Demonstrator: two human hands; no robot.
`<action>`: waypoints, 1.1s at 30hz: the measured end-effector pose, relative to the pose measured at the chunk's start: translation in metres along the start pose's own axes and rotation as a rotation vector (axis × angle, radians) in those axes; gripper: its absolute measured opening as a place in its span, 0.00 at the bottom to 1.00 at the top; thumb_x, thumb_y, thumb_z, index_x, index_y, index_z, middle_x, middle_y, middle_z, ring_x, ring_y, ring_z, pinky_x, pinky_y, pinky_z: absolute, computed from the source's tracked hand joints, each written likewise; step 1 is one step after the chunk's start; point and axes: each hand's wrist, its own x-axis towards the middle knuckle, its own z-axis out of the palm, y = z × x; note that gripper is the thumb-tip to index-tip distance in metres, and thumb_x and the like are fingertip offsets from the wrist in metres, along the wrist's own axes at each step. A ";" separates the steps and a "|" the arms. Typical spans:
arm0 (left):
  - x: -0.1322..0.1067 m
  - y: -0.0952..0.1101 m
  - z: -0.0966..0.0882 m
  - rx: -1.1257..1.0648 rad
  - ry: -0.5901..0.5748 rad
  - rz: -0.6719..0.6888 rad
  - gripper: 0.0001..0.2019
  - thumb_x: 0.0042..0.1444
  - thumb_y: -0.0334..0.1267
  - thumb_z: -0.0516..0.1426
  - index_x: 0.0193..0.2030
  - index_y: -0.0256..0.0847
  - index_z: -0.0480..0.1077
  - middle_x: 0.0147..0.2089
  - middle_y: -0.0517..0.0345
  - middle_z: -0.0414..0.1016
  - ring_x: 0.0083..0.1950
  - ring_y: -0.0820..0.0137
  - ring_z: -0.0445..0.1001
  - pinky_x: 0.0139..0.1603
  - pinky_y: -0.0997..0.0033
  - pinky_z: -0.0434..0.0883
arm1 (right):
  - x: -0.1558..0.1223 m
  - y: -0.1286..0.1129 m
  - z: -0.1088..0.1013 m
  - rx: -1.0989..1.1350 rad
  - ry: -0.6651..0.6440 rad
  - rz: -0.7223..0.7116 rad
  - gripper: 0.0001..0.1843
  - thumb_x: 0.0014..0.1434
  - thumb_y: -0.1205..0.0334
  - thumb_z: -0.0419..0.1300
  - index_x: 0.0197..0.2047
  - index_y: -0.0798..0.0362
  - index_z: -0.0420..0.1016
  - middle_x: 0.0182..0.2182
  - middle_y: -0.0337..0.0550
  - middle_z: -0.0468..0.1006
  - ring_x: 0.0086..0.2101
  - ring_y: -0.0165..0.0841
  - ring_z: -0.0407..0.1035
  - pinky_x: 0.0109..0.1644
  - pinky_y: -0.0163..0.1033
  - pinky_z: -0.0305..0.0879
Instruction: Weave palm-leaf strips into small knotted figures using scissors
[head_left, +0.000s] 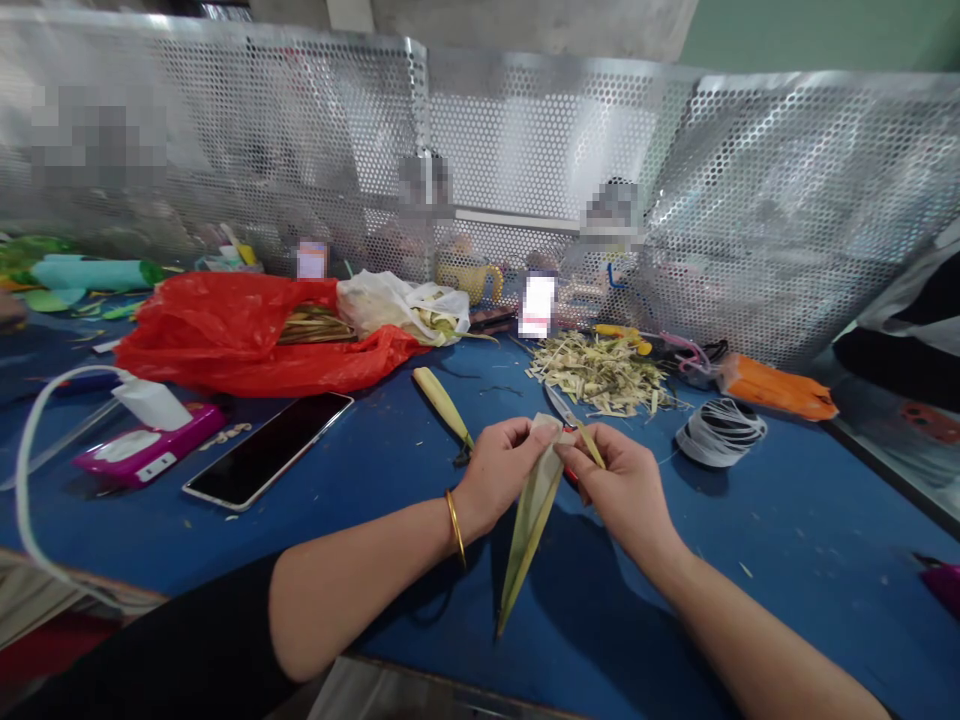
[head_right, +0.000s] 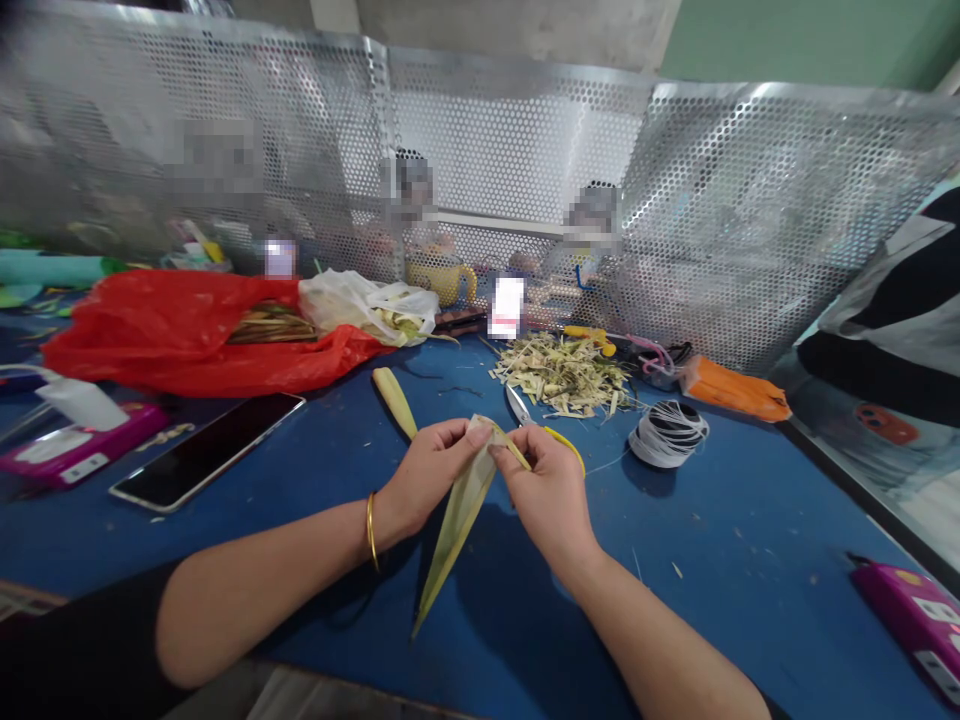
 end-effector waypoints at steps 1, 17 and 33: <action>0.000 0.000 0.000 -0.006 -0.010 -0.005 0.18 0.52 0.52 0.57 0.28 0.36 0.69 0.22 0.65 0.62 0.24 0.77 0.56 0.24 0.77 0.55 | 0.000 0.000 0.000 -0.021 0.024 -0.017 0.13 0.54 0.52 0.59 0.25 0.51 0.66 0.14 0.30 0.61 0.16 0.26 0.56 0.19 0.32 0.52; 0.000 -0.003 0.001 -0.019 0.049 0.002 0.18 0.51 0.52 0.57 0.25 0.37 0.68 0.22 0.66 0.60 0.23 0.77 0.55 0.24 0.77 0.55 | -0.001 0.001 0.000 -0.040 0.026 -0.057 0.14 0.54 0.54 0.60 0.23 0.51 0.64 0.14 0.30 0.61 0.16 0.25 0.55 0.20 0.31 0.51; 0.009 -0.011 -0.004 0.100 0.105 0.099 0.19 0.54 0.50 0.55 0.21 0.38 0.60 0.22 0.67 0.54 0.25 0.77 0.52 0.25 0.77 0.53 | -0.013 -0.005 -0.006 -0.337 -0.014 -0.782 0.07 0.61 0.70 0.53 0.39 0.49 0.68 0.36 0.43 0.76 0.38 0.32 0.72 0.39 0.34 0.67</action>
